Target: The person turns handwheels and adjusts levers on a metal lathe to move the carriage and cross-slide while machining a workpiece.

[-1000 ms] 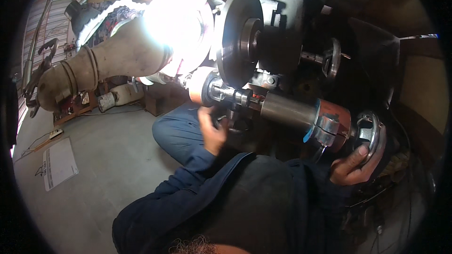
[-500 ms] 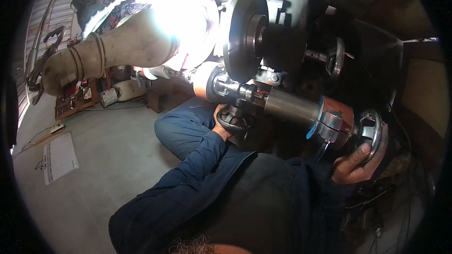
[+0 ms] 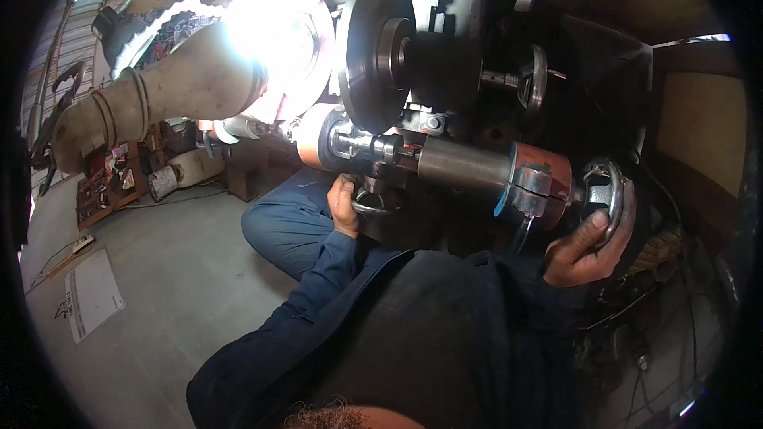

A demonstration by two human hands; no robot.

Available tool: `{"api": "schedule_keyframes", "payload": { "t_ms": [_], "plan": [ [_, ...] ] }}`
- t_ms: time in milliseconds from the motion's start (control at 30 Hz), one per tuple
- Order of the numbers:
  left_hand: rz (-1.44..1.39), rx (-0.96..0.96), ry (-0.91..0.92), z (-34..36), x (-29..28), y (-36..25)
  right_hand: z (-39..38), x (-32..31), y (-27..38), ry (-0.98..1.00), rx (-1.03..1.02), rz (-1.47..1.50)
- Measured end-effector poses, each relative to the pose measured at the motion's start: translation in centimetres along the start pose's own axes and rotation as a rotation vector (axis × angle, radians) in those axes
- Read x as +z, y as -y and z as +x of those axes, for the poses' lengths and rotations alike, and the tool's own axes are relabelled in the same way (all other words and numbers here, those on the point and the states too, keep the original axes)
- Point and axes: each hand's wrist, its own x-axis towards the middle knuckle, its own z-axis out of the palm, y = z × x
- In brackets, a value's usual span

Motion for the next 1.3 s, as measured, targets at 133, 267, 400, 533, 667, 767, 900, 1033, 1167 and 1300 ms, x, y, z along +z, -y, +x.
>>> {"api": "schedule_keyframes", "payload": {
  "t_ms": [133, 267, 400, 533, 667, 767, 900, 1033, 1167, 1300],
  "plan": [
    [0.251, 0.147, 0.015, 0.3, -0.4, -0.6, 0.2, 0.1, 0.5, -0.011, 0.006, -0.016],
    [0.390, -0.054, 0.235, 1.7, -1.3, -5.0, 0.0, -0.1, 0.0, 0.005, -0.010, -0.020],
    [0.486, -0.076, 0.751, 4.3, -1.4, -9.6, 0.1, 0.1, 0.3, -0.010, 0.010, -0.004],
    [0.631, 0.068, 0.766, 4.4, -0.6, -9.7, 0.1, 0.0, 0.3, -0.006, 0.008, -0.004],
    [0.687, 0.102, 0.681, 3.7, -0.1, -9.5, 0.1, 0.1, 0.3, -0.009, 0.009, -0.006],
    [0.685, 0.074, 0.656, 3.4, 0.4, -10.1, 0.2, 0.2, 0.3, -0.019, 0.004, 0.000],
    [0.738, 0.096, 0.604, 2.6, 0.8, -9.7, 0.2, 0.2, 0.6, -0.022, 0.011, 0.005],
    [0.810, 0.158, 0.471, 1.6, 1.8, -9.8, 0.2, 0.1, 0.6, -0.011, 0.026, 0.018],
    [0.850, 0.192, 0.411, 1.2, 2.2, -9.8, 0.1, 0.1, 0.2, -0.007, 0.007, 0.023],
    [0.840, 0.186, 0.425, 1.6, 2.2, -11.0, 0.0, 0.1, 0.1, 0.001, 0.023, 0.054]
  ]
}}
